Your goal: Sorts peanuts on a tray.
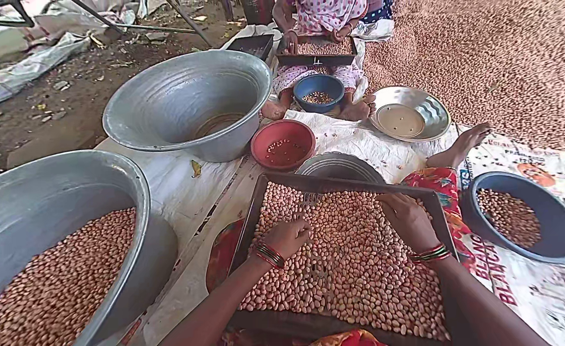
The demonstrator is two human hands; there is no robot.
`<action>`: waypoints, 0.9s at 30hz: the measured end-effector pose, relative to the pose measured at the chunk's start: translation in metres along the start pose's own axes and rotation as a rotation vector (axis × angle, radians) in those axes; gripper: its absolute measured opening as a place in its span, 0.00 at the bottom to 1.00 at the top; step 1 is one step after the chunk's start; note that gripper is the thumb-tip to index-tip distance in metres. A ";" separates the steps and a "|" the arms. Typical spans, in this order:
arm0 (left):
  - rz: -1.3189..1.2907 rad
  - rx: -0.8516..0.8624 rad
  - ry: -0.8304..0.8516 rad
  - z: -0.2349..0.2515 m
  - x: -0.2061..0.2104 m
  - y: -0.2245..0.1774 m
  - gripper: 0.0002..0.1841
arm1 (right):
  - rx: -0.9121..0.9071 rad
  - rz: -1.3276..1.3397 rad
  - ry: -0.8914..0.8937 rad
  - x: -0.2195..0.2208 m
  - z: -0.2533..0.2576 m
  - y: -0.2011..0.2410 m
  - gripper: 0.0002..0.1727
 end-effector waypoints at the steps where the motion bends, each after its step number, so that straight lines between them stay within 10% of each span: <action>1: 0.013 0.003 0.010 0.000 0.003 -0.003 0.20 | 0.002 -0.001 0.002 0.003 0.002 0.001 0.14; 18: 0.268 0.058 0.044 0.038 0.033 -0.062 0.23 | -0.067 -0.223 -0.047 0.039 0.016 -0.001 0.12; 23: 0.200 0.047 0.032 0.041 0.029 -0.049 0.23 | -0.019 -0.354 0.371 0.053 0.037 0.022 0.15; 27: -0.393 0.031 -0.094 0.041 0.016 -0.030 0.14 | 0.103 -0.339 0.618 0.049 0.049 0.029 0.17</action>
Point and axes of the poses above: each hand's wrist, its own z-axis towards the middle knuckle, its own x-axis out of the palm, y = z × x, the point moved 2 cm from there along z, towards the middle knuckle, and after that the axes turned 7 degrees about -x, right-handed, at the moved point
